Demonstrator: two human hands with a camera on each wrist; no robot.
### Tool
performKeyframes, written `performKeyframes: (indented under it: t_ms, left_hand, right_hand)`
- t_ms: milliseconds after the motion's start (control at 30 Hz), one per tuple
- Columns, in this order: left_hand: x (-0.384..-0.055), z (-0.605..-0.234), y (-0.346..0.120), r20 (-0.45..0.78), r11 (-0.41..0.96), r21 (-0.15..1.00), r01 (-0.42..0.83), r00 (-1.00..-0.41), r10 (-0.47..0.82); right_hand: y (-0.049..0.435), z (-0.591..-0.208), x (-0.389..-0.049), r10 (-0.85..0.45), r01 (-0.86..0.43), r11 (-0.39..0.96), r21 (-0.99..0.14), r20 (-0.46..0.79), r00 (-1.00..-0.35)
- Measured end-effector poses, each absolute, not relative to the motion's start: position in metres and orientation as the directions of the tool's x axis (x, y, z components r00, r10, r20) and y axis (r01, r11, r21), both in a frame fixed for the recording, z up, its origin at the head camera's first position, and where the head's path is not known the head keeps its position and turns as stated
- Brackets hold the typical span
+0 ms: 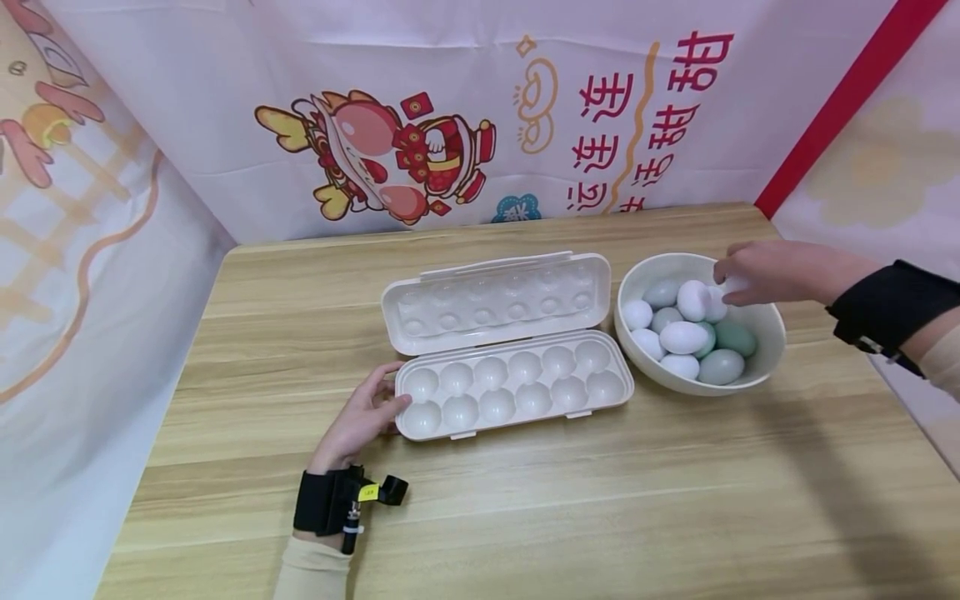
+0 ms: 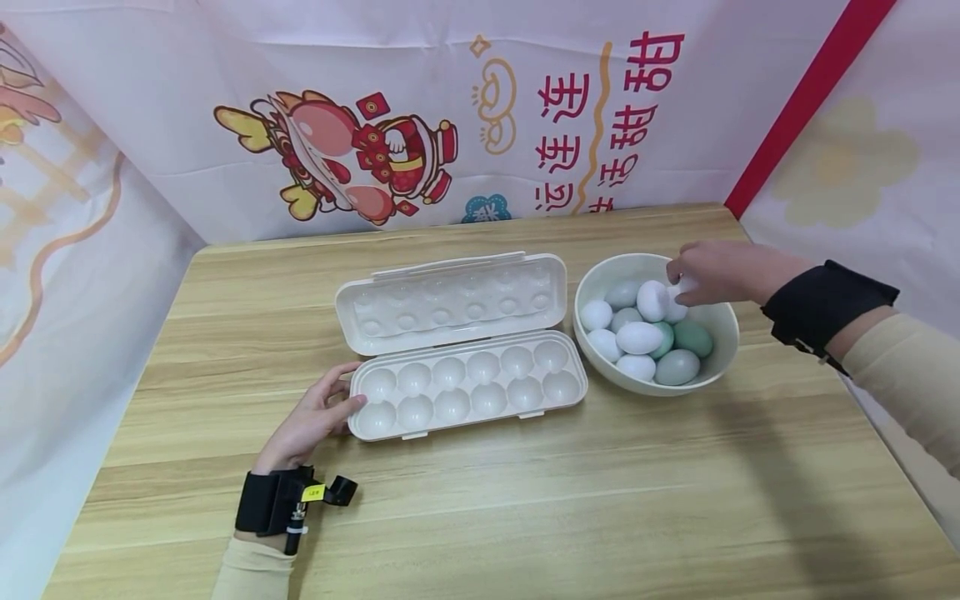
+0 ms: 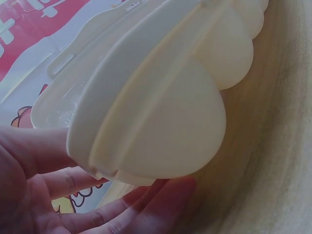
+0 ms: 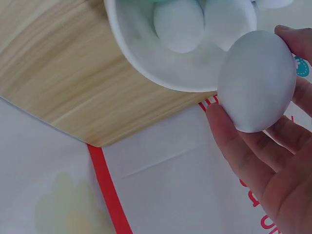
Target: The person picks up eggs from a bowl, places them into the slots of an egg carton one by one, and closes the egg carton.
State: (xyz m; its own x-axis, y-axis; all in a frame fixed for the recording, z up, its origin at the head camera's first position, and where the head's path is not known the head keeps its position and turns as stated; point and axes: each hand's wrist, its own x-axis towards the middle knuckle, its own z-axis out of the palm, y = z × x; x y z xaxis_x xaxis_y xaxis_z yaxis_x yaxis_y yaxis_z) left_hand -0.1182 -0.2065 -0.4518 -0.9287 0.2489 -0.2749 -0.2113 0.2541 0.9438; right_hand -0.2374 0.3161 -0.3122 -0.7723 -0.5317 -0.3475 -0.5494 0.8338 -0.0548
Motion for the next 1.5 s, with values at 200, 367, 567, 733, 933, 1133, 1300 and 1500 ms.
performKeyframes:
  t_ms: [200, 367, 567, 733, 933, 1133, 1300, 1500]
  left_hand:
    - [-0.117, -0.452, -0.206, -0.268, 0.251, 0.946, -0.205, -0.931, 0.248]
    - [-0.117, -0.452, -0.206, -0.271, 0.260, 0.943, -0.206, -0.931, 0.245]
    - [-0.116, -0.451, -0.207, -0.281, 0.240, 0.945, -0.222, -0.926, 0.251]
    - [-0.116, -0.452, -0.207, -0.265, 0.233, 0.950, -0.206, -0.929, 0.260]
    - [-0.115, -0.453, -0.207, -0.250, 0.229, 0.954, -0.194, -0.935, 0.249]
    - [-0.116, -0.453, -0.210, -0.242, 0.236, 0.954, -0.185, -0.940, 0.242]
    - [-0.116, -0.454, -0.210, -0.234, 0.188, 0.963, -0.191, -0.942, 0.242]
    - [-0.116, -0.459, -0.211, -0.244, 0.124, 0.968, -0.219, -0.939, 0.243]
  right_hand:
    - [0.305, -0.305, -0.239, -0.579, -0.592, 0.803, -0.065, -0.322, -0.749]
    - [0.297, -0.304, -0.237, -0.615, -0.625, 0.778, -0.061, -0.273, -0.740]
    - [0.287, -0.304, -0.233, -0.654, -0.661, 0.748, -0.053, -0.225, -0.722]
    - [0.276, -0.304, -0.227, -0.680, -0.684, 0.726, -0.067, -0.219, -0.700]
    - [0.259, -0.306, -0.219, -0.707, -0.720, 0.692, -0.041, -0.235, -0.667]
    - [0.241, -0.316, -0.208, -0.808, -0.811, 0.584, -0.029, -0.121, -0.577]
    - [0.223, -0.327, -0.200, -0.858, -0.858, 0.513, -0.035, -0.063, -0.510]
    - [0.196, -0.335, -0.200, -0.888, -0.888, 0.457, -0.056, -0.077, -0.453]
